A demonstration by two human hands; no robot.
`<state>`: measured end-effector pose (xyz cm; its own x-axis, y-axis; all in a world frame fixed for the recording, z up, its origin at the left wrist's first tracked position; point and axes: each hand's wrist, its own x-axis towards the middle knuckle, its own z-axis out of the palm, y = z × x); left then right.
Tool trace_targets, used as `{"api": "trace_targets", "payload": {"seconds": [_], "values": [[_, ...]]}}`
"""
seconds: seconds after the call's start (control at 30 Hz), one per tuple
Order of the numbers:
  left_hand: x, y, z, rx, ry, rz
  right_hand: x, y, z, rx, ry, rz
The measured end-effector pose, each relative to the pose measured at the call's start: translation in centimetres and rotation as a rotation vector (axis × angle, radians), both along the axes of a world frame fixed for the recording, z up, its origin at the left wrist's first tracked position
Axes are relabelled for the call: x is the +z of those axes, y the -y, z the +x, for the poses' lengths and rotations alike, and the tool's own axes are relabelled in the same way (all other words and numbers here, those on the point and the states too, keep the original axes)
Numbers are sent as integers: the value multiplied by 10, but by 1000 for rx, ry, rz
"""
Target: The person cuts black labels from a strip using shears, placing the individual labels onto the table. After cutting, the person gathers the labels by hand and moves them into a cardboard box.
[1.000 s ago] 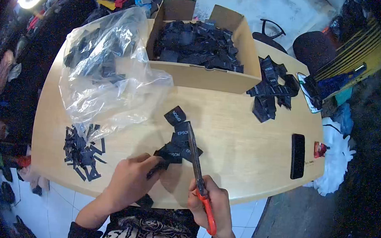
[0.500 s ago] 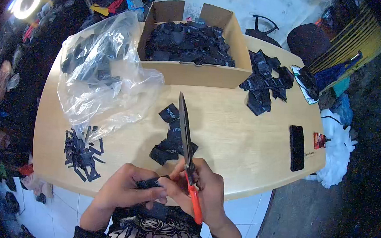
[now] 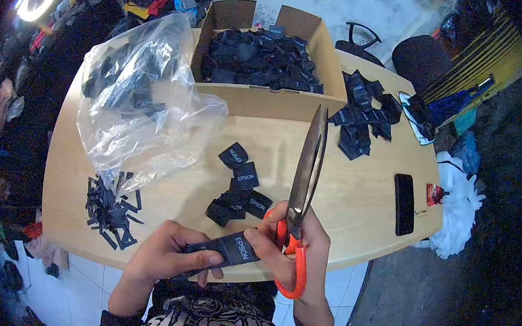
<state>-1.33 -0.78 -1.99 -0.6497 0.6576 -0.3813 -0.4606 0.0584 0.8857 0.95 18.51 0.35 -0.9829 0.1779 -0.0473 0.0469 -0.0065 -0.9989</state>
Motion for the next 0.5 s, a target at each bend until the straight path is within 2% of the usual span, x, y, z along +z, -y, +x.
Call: {"api": "trace_targets", "payload": {"seconds": [0.13, 0.2, 0.23, 0.33, 0.5], "values": [[9, 0, -1, 99, 49, 4, -2, -4, 2, 38, -16, 8], [13, 3, -1, 239, 27, 37, -4, -9, 12, 101, 129, -289], [14, 4, -1, 279, 7, 52, -7, -13, 17, 146, 148, -2], [29, 11, -5, 342, -112, 0, -22, -18, 35, 252, 77, -87], [34, 13, -6, 412, -93, 64, -6, -21, 50, 358, 300, 205]]}}
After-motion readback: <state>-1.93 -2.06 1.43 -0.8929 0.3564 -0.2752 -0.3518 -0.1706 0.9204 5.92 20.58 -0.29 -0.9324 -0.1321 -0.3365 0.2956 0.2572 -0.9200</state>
